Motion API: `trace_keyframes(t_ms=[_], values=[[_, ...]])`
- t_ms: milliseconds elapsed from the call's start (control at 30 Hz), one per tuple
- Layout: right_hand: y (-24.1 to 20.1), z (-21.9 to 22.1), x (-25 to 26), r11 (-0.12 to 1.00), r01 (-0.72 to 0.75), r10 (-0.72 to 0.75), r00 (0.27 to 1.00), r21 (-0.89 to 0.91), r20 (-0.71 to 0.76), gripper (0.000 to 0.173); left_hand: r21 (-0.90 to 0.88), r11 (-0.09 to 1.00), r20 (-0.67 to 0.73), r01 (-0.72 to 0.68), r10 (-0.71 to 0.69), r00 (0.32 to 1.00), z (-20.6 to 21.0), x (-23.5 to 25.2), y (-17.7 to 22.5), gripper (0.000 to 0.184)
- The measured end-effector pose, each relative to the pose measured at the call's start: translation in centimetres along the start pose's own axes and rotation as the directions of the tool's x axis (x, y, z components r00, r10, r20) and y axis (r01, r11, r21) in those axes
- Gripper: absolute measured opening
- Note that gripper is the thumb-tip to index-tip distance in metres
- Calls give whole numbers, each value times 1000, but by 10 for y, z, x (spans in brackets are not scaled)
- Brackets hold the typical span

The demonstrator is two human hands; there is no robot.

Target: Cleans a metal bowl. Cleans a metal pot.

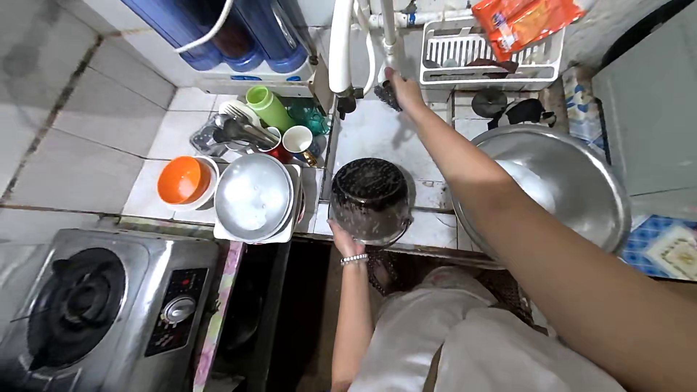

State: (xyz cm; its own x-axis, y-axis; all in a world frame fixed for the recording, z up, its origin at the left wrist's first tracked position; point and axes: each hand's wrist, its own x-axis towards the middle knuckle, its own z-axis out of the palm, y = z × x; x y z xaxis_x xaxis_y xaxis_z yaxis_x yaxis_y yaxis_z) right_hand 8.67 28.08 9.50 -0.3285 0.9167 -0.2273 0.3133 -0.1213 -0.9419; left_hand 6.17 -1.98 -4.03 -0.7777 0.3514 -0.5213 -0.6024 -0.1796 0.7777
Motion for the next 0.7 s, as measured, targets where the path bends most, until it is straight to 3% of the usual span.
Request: trace_keyframes(t_ms=[67,133,200,267,333,400,467,567,700], values=[[-17,-5,-7,922,24,-19,1000,-387,16,65,11,1000,-16,-18,18,1000,0,1,-5,63],[-36,-8,-18,741,58,-22,998,-670,62,68,17,1000,-23,-24,24,999,0,1,-6,64],[-45,-9,-22,629,83,-32,996,-773,80,66,29,999,-35,-19,20,999,2,0,-6,64],[-44,-11,-24,621,97,-22,994,-778,107,63,40,999,-41,-13,15,999,1,0,-7,64],[-28,-14,-22,728,116,-9,987,-675,160,60,34,999,-35,-9,11,999,-1,1,-8,64],[-2,-9,-24,901,116,-2,965,-418,264,55,12,1000,-17,-11,11,1000,-2,2,-8,63],[15,6,-43,992,36,13,926,-121,377,44,3,1000,-18,-4,4,1000,-3,2,-9,63],[20,35,-69,985,-116,34,856,128,516,39,11,1000,-29,9,-8,1000,-3,2,-8,63],[24,61,-83,898,-352,118,770,263,627,41,28,999,-43,17,-15,999,-1,-2,-5,61]])
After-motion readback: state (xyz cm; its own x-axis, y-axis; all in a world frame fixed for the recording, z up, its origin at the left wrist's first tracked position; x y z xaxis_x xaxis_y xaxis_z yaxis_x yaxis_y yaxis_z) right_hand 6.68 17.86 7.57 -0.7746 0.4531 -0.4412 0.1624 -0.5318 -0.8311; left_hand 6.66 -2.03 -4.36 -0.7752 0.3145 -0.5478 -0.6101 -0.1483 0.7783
